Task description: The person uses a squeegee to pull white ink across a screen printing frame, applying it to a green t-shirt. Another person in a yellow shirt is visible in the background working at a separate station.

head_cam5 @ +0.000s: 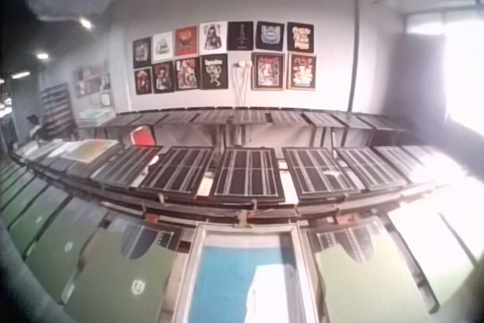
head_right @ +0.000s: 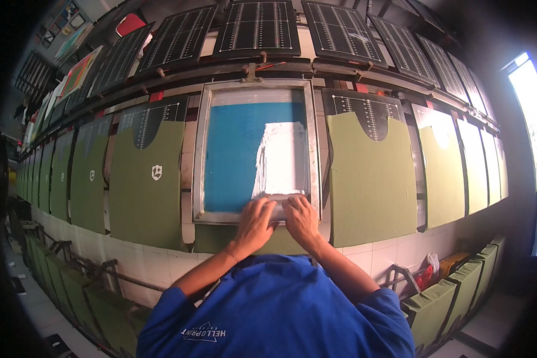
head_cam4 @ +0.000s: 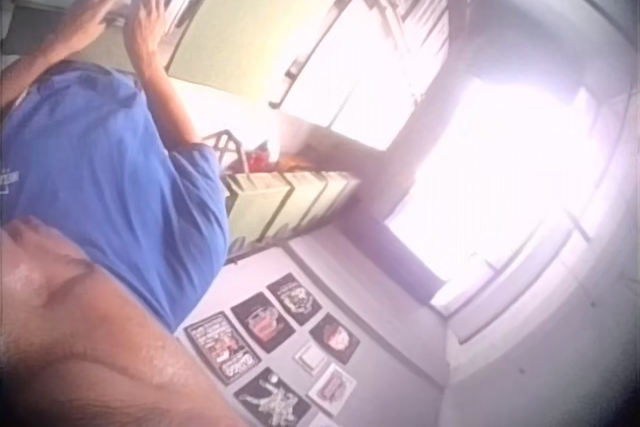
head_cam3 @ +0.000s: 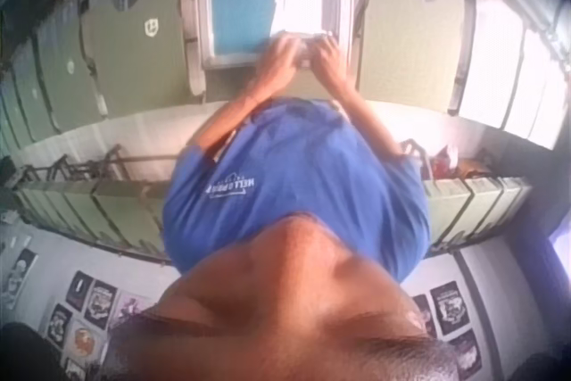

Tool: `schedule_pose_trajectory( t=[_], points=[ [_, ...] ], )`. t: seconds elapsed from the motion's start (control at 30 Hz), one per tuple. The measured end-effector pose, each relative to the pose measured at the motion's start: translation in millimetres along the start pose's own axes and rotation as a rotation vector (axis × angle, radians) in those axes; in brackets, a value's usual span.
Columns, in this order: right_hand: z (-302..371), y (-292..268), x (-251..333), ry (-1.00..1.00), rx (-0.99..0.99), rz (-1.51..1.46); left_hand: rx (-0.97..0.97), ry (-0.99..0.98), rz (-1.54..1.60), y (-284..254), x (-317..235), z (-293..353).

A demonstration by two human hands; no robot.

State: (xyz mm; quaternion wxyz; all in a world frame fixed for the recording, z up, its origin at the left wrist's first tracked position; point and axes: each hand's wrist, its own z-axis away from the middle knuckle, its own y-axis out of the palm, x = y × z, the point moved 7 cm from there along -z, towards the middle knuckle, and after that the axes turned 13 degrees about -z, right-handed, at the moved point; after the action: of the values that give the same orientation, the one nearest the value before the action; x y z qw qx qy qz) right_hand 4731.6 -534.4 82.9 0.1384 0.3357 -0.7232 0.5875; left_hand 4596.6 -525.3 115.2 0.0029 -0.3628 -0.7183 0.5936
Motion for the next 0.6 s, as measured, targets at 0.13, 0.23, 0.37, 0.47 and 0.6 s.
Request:
schedule_pose_trajectory(
  t=[0.13, 0.23, 0.37, 0.47, 0.6],
  points=[
    [-74.2, 0.2, -41.6, 0.036, -0.012, 0.071, 0.016, 0.148, 0.021, 49.5, 36.4, -73.2],
    [-151.5, -9.7, -71.1, 0.086, 0.126, 0.147, -0.037, 0.179, 0.046, 43.7, 55.0, -143.4],
    [-147.9, -15.9, -61.6, 0.108, 0.107, 0.111, -0.038, 0.196, 0.114, 34.8, 54.3, -142.0],
    [-93.1, -24.3, -13.9, 0.12, 0.153, 0.031, -0.08, 0.174, 0.13, 10.5, 26.6, -83.4],
    [1.4, -3.8, 3.1, 0.128, 0.097, -0.033, 0.016, 0.13, 0.111, 26.1, 2.1, 7.4]
  ],
)
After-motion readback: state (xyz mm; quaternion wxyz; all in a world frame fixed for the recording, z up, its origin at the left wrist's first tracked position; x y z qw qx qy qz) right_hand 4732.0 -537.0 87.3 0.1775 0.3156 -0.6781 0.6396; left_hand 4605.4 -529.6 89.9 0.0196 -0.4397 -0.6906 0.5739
